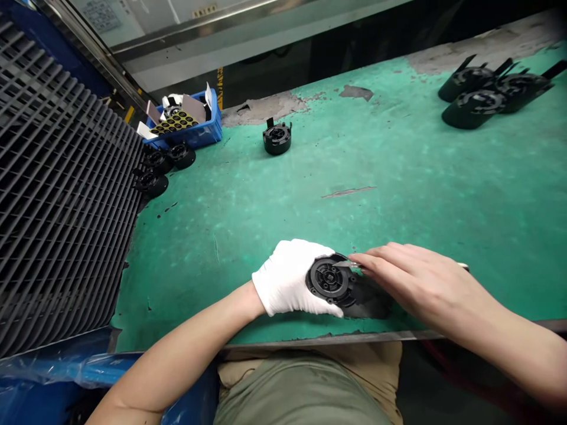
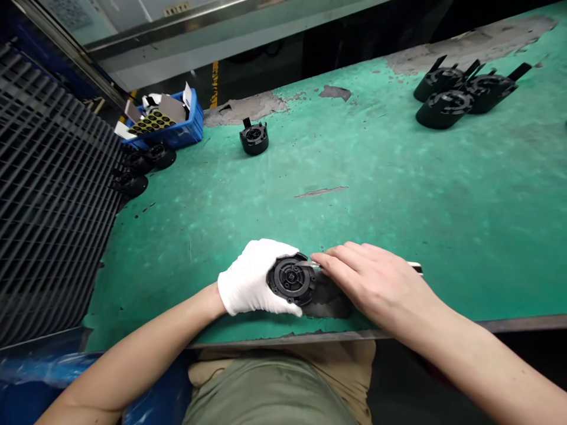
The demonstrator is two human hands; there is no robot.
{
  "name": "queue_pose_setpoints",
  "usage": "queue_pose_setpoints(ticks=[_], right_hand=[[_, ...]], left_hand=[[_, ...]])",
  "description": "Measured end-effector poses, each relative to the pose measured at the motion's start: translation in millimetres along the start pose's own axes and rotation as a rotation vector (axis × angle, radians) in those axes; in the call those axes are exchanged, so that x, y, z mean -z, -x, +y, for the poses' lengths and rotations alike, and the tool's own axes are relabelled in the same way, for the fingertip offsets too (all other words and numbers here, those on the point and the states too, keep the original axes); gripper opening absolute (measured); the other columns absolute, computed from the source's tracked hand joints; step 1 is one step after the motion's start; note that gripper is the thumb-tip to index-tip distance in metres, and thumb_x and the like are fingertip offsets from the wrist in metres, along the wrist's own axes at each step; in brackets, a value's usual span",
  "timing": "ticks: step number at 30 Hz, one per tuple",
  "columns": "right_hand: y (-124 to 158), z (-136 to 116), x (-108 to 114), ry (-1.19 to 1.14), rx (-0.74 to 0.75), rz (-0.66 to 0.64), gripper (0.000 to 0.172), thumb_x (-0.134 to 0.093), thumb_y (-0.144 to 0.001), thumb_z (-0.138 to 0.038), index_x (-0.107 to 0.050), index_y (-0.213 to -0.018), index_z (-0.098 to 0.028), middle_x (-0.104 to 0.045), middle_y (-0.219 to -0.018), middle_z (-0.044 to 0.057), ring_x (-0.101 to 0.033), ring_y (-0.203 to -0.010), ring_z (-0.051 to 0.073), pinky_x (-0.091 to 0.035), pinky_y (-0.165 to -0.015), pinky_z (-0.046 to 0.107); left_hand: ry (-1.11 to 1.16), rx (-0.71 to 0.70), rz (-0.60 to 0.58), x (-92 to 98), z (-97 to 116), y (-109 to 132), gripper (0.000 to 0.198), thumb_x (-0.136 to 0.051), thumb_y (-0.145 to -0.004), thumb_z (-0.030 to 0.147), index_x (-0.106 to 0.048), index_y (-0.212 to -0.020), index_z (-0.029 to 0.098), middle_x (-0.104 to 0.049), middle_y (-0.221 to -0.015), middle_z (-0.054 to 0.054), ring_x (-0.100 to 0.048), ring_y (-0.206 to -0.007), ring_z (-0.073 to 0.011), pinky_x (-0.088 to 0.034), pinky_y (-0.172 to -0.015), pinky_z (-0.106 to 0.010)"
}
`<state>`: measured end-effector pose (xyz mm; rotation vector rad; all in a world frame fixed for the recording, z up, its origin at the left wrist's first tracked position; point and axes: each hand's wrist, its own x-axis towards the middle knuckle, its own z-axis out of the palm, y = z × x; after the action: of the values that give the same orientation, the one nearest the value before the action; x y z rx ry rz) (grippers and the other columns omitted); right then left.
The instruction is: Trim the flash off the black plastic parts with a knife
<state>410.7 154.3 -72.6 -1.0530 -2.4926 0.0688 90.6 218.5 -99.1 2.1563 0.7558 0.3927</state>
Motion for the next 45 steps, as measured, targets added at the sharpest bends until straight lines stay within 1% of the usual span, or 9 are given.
queue_pose_setpoints(ticks=[4,11,18,26,30,34,39,42,45], right_hand=[[0.8,2.5,-4.3,-0.044,0.002,0.018,0.044,-0.056,-0.125,-0.010,-0.084,-0.154,-0.028,-0.089,-0.115,0.007,-0.079,-0.094,0.024,-0.055,-0.085,0.039],[-8.8,3.8,2.0,-0.064,0.017,-0.011,0.035,-0.056,-0.130,-0.015,-0.086,-0.144,-0.026,-0.088,-0.114,0.006,-0.077,-0.092,0.022,-0.055,-0.083,0.036],[-12.3,7.5,0.1,-0.065,0.039,-0.010,0.034,-0.057,-0.130,-0.014,-0.086,-0.144,-0.026,-0.087,-0.113,0.006,-0.076,-0.091,0.021,-0.054,-0.082,0.035],[-8.7,13.6,2.9,-0.093,0.034,-0.045,0.033,-0.063,-0.128,-0.016,-0.087,-0.148,-0.027,-0.088,-0.115,0.006,-0.079,-0.093,0.022,-0.056,-0.083,0.035],[-8.1,15.7,1.1,-0.115,0.030,-0.066,0.036,-0.064,-0.127,-0.016,-0.088,-0.151,-0.030,-0.088,-0.117,0.006,-0.078,-0.094,0.022,-0.056,-0.084,0.035],[-11.3,19.6,-0.9,-0.129,0.041,-0.055,0.037,-0.055,-0.132,-0.020,-0.087,-0.147,-0.031,-0.088,-0.114,0.006,-0.076,-0.091,0.022,-0.055,-0.082,0.037],[-19.9,25.4,2.7,-0.138,0.121,-0.088,0.035,-0.058,-0.129,-0.015,-0.085,-0.146,-0.028,-0.088,-0.113,0.004,-0.077,-0.089,0.020,-0.058,-0.082,0.034],[-23.5,25.1,6.0,-0.140,0.137,-0.087,0.037,-0.059,-0.126,-0.009,-0.086,-0.145,-0.027,-0.088,-0.111,0.003,-0.077,-0.088,0.019,-0.058,-0.082,0.032],[-25.3,22.7,8.7,-0.125,0.136,-0.085,0.035,-0.058,-0.127,-0.011,-0.086,-0.143,-0.024,-0.086,-0.110,0.004,-0.076,-0.088,0.019,-0.056,-0.080,0.032]], left_hand=[[-0.045,-0.002,0.001,-0.3,0.0,-1.0,0.090,-0.105,-0.080,0.101,-0.093,-0.133,0.029,-0.099,-0.121,-0.011,-0.098,-0.120,-0.0447,-0.076,-0.107,-0.051],[-0.044,-0.005,-0.004,-1.6,-0.7,-1.7,0.091,-0.104,-0.080,0.103,-0.094,-0.134,0.030,-0.099,-0.126,-0.012,-0.097,-0.125,-0.0465,-0.077,-0.108,-0.052],[-0.060,-0.002,0.007,-3.2,-2.1,0.0,0.091,-0.105,-0.081,0.102,-0.093,-0.134,0.030,-0.098,-0.134,-0.014,-0.096,-0.131,-0.0474,-0.078,-0.114,-0.055],[-0.018,-0.040,0.018,-3.7,-3.9,-1.2,0.097,-0.100,-0.083,0.108,-0.094,-0.142,0.031,-0.099,-0.132,-0.013,-0.097,-0.129,-0.0474,-0.078,-0.112,-0.054],[-0.015,-0.022,0.012,-2.4,-2.5,-1.2,0.098,-0.100,-0.081,0.109,-0.094,-0.139,0.030,-0.100,-0.129,-0.013,-0.097,-0.128,-0.0477,-0.077,-0.112,-0.054],[-0.041,0.005,0.002,-3.0,-2.3,-0.9,0.095,-0.105,-0.078,0.106,-0.094,-0.132,0.029,-0.099,-0.131,-0.014,-0.097,-0.130,-0.0479,-0.078,-0.114,-0.054],[-0.046,-0.005,0.002,-4.6,-4.2,-0.6,0.096,-0.105,-0.077,0.107,-0.094,-0.132,0.029,-0.099,-0.131,-0.014,-0.097,-0.130,-0.0480,-0.078,-0.113,-0.055],[-0.021,-0.027,0.017,-5.0,-5.3,-0.2,0.099,-0.101,-0.080,0.110,-0.094,-0.138,0.030,-0.100,-0.129,-0.013,-0.097,-0.128,-0.0480,-0.077,-0.111,-0.054],[0.000,-0.022,0.033,-5.2,-5.3,0.4,0.099,-0.098,-0.080,0.112,-0.095,-0.134,0.030,-0.100,-0.126,-0.013,-0.098,-0.126,-0.0489,-0.077,-0.107,-0.055]])
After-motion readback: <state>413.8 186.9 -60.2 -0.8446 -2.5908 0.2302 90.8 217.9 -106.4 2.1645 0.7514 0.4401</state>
